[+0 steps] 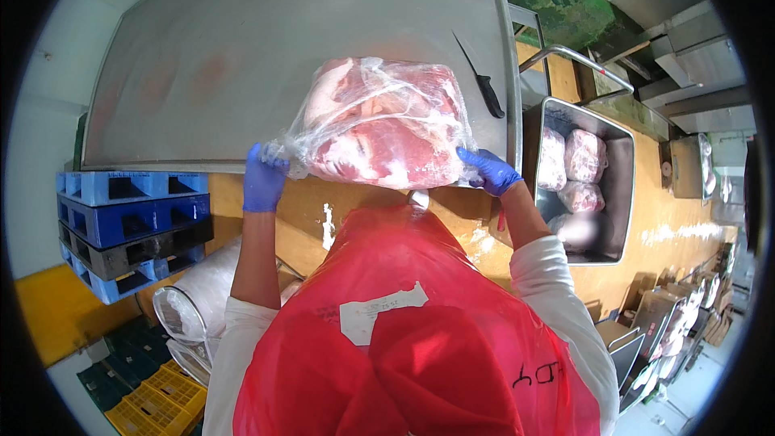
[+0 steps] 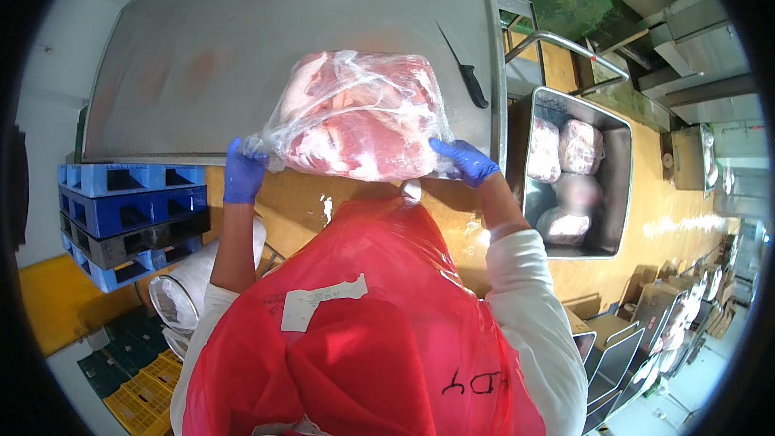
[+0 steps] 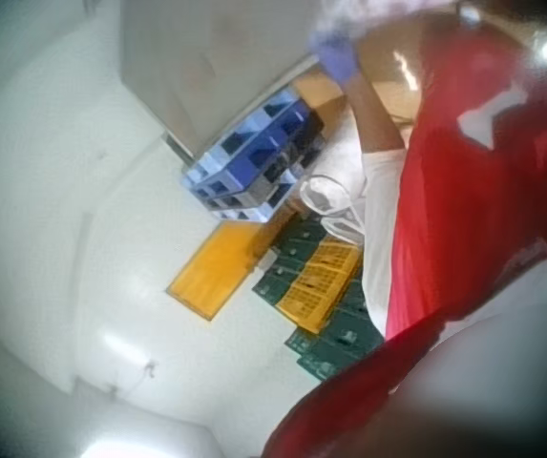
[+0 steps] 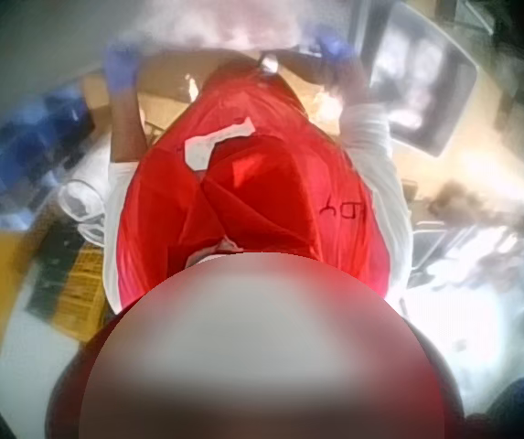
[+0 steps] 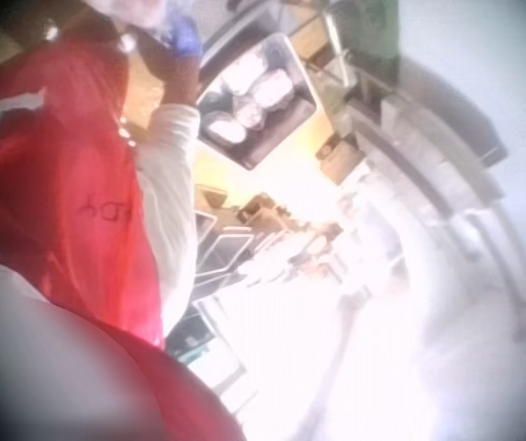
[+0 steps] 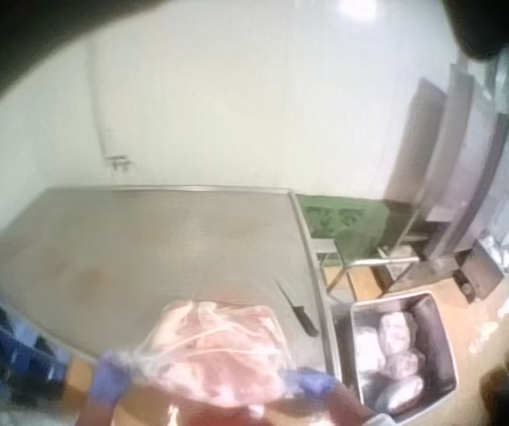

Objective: The person unwraps a large piece of raw meat from plastic packaging on a stainless steel table, then uses a knife to cut a portion of the meat. The cut piece is placed into a metal tray with other wrapped meat portions.

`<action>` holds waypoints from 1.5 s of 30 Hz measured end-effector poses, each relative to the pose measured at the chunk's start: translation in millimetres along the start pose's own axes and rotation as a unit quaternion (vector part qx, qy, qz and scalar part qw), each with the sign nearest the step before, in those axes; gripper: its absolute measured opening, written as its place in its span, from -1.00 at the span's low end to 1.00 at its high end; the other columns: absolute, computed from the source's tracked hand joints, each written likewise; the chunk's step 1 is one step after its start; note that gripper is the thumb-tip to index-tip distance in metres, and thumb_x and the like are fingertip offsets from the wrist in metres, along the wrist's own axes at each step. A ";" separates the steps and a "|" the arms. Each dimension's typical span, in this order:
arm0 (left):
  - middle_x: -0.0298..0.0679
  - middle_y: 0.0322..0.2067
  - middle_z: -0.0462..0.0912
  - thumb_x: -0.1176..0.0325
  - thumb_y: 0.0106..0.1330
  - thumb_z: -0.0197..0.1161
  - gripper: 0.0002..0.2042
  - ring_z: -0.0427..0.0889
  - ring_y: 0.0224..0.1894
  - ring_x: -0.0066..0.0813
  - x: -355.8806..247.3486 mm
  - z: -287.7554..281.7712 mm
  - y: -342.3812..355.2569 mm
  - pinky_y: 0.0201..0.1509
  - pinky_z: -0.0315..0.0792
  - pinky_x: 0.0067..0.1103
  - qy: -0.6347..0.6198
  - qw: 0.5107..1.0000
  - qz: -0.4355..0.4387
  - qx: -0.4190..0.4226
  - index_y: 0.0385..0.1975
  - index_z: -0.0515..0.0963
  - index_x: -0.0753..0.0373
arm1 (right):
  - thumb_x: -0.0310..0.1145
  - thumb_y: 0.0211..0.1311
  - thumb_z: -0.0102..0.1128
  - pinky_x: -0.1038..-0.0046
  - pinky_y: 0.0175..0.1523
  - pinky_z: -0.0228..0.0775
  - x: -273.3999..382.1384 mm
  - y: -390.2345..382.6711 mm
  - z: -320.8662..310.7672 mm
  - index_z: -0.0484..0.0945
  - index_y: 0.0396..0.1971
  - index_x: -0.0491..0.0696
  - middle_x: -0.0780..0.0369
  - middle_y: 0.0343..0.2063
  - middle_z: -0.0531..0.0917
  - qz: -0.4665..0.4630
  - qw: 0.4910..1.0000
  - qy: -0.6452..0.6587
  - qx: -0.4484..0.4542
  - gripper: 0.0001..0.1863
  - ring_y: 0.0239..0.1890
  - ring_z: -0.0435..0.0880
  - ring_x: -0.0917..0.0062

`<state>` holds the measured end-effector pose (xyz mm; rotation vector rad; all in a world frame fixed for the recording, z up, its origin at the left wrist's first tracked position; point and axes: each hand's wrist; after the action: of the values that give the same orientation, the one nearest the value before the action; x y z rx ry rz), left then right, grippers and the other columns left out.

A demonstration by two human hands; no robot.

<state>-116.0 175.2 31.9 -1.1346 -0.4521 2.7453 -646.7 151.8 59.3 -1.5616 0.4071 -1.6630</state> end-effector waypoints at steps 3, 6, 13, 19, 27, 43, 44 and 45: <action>-0.43 -0.34 0.57 0.19 0.41 0.18 -0.81 0.49 -0.36 -0.63 16.5 -9.1 -9.6 -0.16 0.44 -0.56 0.248 0.969 -0.011 0.003 -0.17 0.57 0.14 | -0.03 0.10 0.48 0.56 -0.43 0.37 0.7 -9.9 -4.5 0.67 -0.13 -0.11 0.39 -0.49 0.65 -0.037 0.992 -0.065 -0.100 -0.51 -0.51 0.54 0.68; -0.43 -0.32 0.57 0.16 0.38 0.23 -0.72 0.46 -0.36 -0.68 15.9 39.7 -24.1 -0.22 0.42 -0.62 0.327 0.940 -0.087 -0.038 -0.05 0.59 0.18 | -0.21 0.11 0.42 0.40 -0.12 0.53 -63.0 21.2 -88.5 0.69 -0.19 -0.22 0.20 -0.34 0.76 -0.098 0.872 -0.366 -0.309 -0.61 -0.32 0.72 0.37; -0.35 -0.41 0.61 0.20 0.39 0.21 -0.75 0.49 -0.45 -0.61 9.3 -57.3 18.1 -0.34 0.46 -0.55 0.651 0.751 -0.028 -0.107 -0.13 0.63 0.23 | -0.15 0.35 0.14 0.41 -0.21 0.53 -30.3 21.7 -53.4 0.58 -0.31 0.01 0.21 -0.48 0.63 -0.159 0.898 0.331 -0.241 -0.78 -0.43 0.63 0.39; -0.24 -0.47 0.61 0.31 0.40 0.14 -0.80 0.55 -0.54 -0.52 19.0 0.8 14.5 -0.48 0.48 -0.52 0.358 0.909 -0.074 -0.198 -0.17 0.58 0.29 | -0.06 0.37 0.15 0.50 -0.66 0.01 -52.9 23.9 -14.0 0.46 -0.36 0.07 0.39 -0.76 0.28 -0.145 0.900 0.363 -0.194 -0.74 -0.81 0.18 0.66; -0.19 -0.39 0.65 0.37 0.42 0.07 -0.84 0.67 -0.43 -0.41 7.8 -22.8 12.5 -0.31 0.62 -0.51 0.339 0.910 -0.070 -0.226 -0.17 0.56 0.27 | -0.26 0.09 0.39 0.41 -0.17 0.53 -89.0 44.8 -23.8 0.60 -0.12 -0.19 0.17 -0.33 0.72 -0.297 0.825 -0.242 -0.416 -0.60 -0.31 0.69 0.46; -0.11 -0.36 0.61 0.46 0.19 0.13 -0.80 0.56 -0.37 -0.33 86.7 8.5 17.1 -0.26 0.53 -0.38 0.487 0.855 0.131 -0.117 -0.21 0.49 0.39 | -0.02 0.25 0.26 0.16 -0.29 0.51 -88.0 28.3 26.1 0.60 -0.16 -0.22 -0.06 -0.36 0.72 -0.252 0.786 -0.515 -0.232 -0.51 -0.38 0.71 0.04; -0.14 -0.37 0.60 0.45 0.22 0.13 -0.80 0.56 -0.37 -0.36 83.9 7.0 6.7 -0.28 0.52 -0.41 0.489 0.865 0.046 -0.108 -0.19 0.50 0.37 | -0.03 0.26 0.26 0.23 -0.35 0.48 -82.6 28.3 33.1 0.61 -0.16 -0.20 0.03 -0.40 0.71 -0.232 0.864 -0.402 -0.196 -0.53 -0.44 0.68 0.18; -0.17 -0.37 0.60 0.44 0.26 0.12 -0.80 0.56 -0.37 -0.40 78.7 2.8 0.5 -0.30 0.51 -0.45 0.485 0.869 -0.039 -0.094 -0.17 0.50 0.35 | -0.03 0.26 0.26 0.30 -0.41 0.44 -72.6 23.5 48.6 0.62 -0.16 -0.17 0.12 -0.44 0.70 -0.208 0.923 -0.282 -0.157 -0.54 -0.49 0.65 0.31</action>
<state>-173.6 192.8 -18.8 -2.2347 -0.5742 1.7191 -599.4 203.5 2.2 -2.4049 0.0290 -1.3881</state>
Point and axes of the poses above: each hand's wrist, its own y-axis towards the middle knuckle, its own z-axis out of the palm, x = y × z
